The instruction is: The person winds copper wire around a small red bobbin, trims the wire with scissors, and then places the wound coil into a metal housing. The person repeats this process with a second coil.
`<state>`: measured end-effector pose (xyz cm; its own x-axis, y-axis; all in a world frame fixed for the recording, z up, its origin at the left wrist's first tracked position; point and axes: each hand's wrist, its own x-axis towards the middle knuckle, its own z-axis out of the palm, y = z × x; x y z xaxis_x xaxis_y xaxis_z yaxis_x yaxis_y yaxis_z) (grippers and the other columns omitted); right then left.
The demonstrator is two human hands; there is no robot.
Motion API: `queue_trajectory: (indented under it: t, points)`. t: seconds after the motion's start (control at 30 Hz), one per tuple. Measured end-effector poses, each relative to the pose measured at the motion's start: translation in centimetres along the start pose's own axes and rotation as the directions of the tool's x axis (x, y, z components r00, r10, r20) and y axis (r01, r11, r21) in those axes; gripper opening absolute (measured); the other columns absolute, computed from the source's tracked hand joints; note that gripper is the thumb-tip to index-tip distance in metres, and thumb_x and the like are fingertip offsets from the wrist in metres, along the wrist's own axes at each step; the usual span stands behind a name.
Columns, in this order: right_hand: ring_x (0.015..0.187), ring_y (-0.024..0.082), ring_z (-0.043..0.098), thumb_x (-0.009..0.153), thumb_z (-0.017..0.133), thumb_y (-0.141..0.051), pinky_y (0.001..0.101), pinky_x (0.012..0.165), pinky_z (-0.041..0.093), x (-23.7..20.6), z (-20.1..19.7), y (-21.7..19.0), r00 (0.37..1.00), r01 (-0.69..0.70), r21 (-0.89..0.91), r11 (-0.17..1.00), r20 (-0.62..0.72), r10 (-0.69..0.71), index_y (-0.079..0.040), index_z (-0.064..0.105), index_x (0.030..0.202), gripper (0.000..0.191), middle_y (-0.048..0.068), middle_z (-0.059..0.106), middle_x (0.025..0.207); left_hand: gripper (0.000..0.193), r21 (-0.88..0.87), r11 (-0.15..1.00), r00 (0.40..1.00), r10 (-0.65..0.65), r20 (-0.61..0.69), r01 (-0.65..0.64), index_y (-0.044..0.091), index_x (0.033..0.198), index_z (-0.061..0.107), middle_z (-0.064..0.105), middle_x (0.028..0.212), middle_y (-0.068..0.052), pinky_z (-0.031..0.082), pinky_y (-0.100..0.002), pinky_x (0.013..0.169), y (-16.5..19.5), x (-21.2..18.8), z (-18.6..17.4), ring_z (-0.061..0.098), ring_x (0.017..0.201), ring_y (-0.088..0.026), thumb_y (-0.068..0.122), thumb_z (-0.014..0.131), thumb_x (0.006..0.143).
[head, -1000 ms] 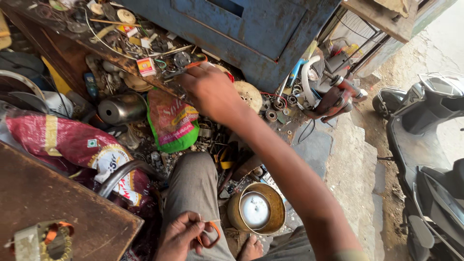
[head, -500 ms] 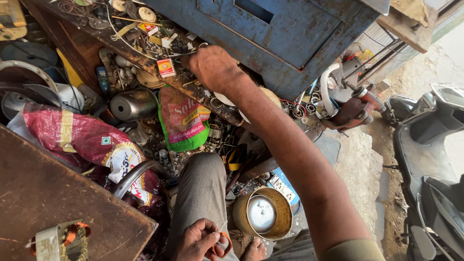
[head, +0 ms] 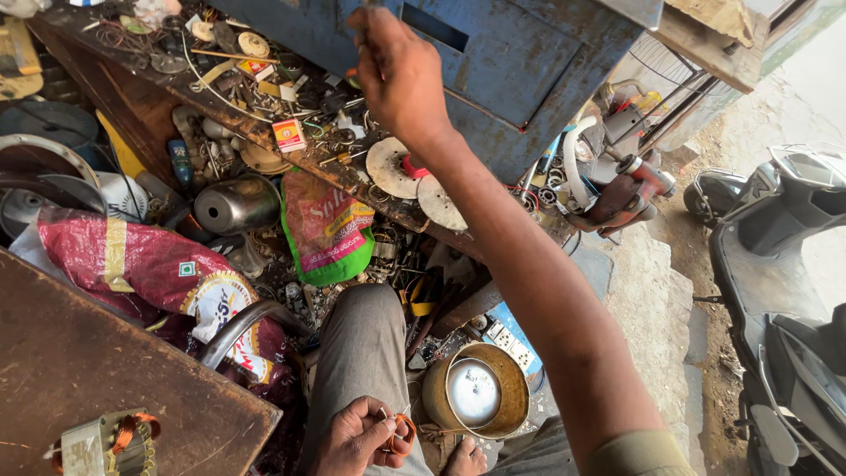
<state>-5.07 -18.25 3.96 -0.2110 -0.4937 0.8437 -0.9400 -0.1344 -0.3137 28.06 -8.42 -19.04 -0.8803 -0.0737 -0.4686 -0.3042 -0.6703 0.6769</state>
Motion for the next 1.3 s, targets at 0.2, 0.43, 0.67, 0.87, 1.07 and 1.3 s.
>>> queue_trajectory:
  t: [0.2,0.43,0.67,0.87,1.07,1.3]
  points:
    - [0.116,0.011,0.058,0.109,0.058,0.003,0.0273,0.103,0.053,-8.5,-7.0,-7.6,0.975,-0.206,0.266,0.942,-0.030,0.221,0.000,0.052,0.133,0.025,0.007,0.059,0.119,0.013,-0.013,0.990,0.988,0.137,-0.069,-0.139,0.002,0.099,0.060,0.076,0.093,-0.015,0.066,-0.036,0.063,-0.3,0.1,-0.3,0.075,0.077,-0.020,0.011,0.065,0.092]
    - [0.089,0.014,0.070,0.103,0.059,-0.007,0.0279,0.080,0.058,-28.3,-12.3,-22.0,0.318,-0.948,0.259,0.185,0.755,0.573,-0.004,0.050,0.141,0.039,0.004,0.065,0.102,0.018,0.048,0.963,0.960,0.267,-0.080,-0.264,0.003,0.107,0.058,0.075,0.096,-0.014,0.063,-0.036,0.074,-0.2,2.1,-2.4,0.074,0.082,-0.020,0.017,0.062,0.096]
    - [0.096,0.012,0.069,0.110,0.062,-0.011,0.0252,0.089,0.055,-37.1,-14.1,-26.2,0.331,-0.943,0.309,0.126,0.818,0.471,-0.002,0.051,0.143,0.037,0.005,0.073,0.104,0.013,0.023,0.933,0.931,0.357,0.078,-0.360,0.005,0.113,0.052,0.073,0.109,-0.018,0.065,-0.045,0.086,-0.7,3.5,-2.4,0.076,0.096,-0.027,0.014,0.055,0.104]
    - [0.101,0.013,0.067,0.107,0.060,-0.011,0.0275,0.097,0.053,-39.5,-14.1,-24.4,0.217,-0.948,0.318,0.029,0.573,0.790,-0.001,0.056,0.140,0.035,0.008,0.074,0.105,0.010,0.059,0.904,0.898,0.410,0.159,-0.424,0.005,0.118,0.050,0.071,0.115,-0.020,0.065,-0.045,0.092,-0.2,2.7,-0.7,0.073,0.108,-0.029,0.010,0.051,0.109]
    - [0.091,0.022,0.071,0.110,0.058,-0.001,0.0280,0.078,0.056,-37.3,-14.5,-22.7,0.329,-0.351,0.682,-0.641,0.731,0.598,0.002,0.042,0.155,0.048,0.021,0.073,0.111,0.011,0.112,0.880,0.875,0.430,0.222,-0.461,0.004,0.120,0.048,0.070,0.118,-0.021,0.065,-0.044,0.095,0.0,2.3,0.2,0.072,0.112,-0.027,0.007,0.047,0.110]
    - [0.103,0.031,0.073,0.079,0.072,0.002,0.0396,0.078,0.064,-36.9,-14.9,-22.4,0.238,-0.417,0.570,-0.708,0.820,0.520,-0.007,0.036,0.150,0.080,0.017,0.065,0.131,0.011,0.181,0.858,0.861,0.424,0.281,-0.481,0.003,0.121,0.048,0.069,0.120,-0.020,0.065,-0.041,0.097,-0.4,2.2,1.0,0.071,0.115,-0.025,0.008,0.046,0.112]
